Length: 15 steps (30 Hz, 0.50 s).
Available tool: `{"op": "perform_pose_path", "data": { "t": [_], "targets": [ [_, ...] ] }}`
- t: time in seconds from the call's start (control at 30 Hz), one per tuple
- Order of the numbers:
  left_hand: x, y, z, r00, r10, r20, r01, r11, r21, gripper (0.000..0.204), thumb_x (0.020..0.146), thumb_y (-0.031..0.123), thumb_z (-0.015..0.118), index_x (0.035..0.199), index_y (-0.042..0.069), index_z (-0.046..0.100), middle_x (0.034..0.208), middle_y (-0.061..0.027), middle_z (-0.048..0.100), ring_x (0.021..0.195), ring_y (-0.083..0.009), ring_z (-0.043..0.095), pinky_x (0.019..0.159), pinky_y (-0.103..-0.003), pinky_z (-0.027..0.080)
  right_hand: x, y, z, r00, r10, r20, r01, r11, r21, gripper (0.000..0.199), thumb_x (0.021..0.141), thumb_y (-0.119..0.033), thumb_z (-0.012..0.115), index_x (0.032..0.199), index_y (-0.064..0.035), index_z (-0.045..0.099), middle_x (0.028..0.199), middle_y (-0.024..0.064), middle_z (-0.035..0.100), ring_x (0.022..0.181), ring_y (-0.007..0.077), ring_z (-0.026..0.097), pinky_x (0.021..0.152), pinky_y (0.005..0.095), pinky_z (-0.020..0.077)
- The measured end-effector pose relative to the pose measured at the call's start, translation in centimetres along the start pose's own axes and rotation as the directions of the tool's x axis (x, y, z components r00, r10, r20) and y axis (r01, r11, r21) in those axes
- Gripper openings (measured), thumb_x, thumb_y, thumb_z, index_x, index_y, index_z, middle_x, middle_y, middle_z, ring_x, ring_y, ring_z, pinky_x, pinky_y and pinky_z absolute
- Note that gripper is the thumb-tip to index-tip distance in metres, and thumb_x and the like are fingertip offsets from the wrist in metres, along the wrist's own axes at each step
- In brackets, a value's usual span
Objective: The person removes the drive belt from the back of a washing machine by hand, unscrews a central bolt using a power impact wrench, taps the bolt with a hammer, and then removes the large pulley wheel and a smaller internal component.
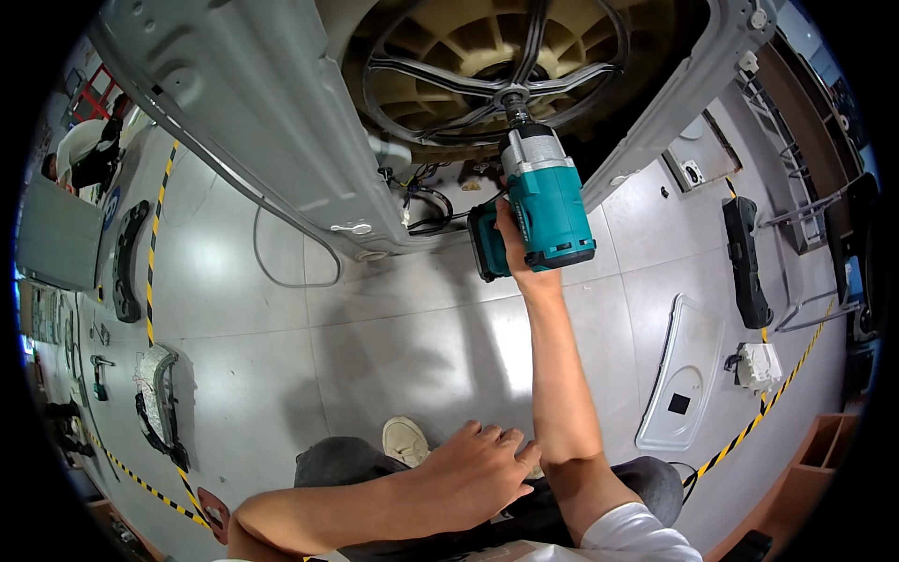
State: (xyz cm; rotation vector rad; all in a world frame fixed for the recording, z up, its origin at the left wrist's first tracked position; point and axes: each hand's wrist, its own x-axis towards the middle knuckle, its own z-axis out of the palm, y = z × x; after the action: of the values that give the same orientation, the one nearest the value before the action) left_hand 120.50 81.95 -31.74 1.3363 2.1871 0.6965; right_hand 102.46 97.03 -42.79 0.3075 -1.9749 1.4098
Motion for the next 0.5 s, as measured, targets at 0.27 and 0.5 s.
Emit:
{"op": "perform_pose_path", "data": {
  "t": [0.27, 0.5],
  "targets": [
    [0.4, 0.0, -0.4, 0.994, -0.037, 0.104, 0.036, 0.999, 0.015, 0.041, 0.092, 0.032, 0.055, 0.116, 0.0, 0.049, 0.092, -0.0151, 0.057, 0.079, -0.0286, 0.059, 0.072, -0.037, 0.045, -0.4, 0.2, 0.8, 0.998, 0.059, -0.028, -0.057, 0.995, 0.079, 0.021, 0.086, -0.001, 0.062, 0.106, -0.0019, 0.059, 0.098, 0.0066, 0.066, 0.069, 0.009, 0.057, 0.061, 0.0242, 0.0501],
    [0.4, 0.2, -0.5, 0.998, -0.052, 0.029, 0.051, 0.998, 0.041, 0.032, 0.086, 0.028, 0.063, 0.103, 0.003, 0.053, 0.091, -0.0116, 0.058, 0.082, -0.0253, 0.059, 0.07, -0.035, 0.043, -0.6, 0.4, 1.2, 0.999, 0.0, -0.054, 0.0, 1.0, 0.01, 0.018, 0.086, -0.001, 0.062, 0.104, -0.0011, 0.06, 0.094, 0.0066, 0.066, 0.066, 0.0096, 0.057, 0.06, 0.0245, 0.0497]
  ]
}}
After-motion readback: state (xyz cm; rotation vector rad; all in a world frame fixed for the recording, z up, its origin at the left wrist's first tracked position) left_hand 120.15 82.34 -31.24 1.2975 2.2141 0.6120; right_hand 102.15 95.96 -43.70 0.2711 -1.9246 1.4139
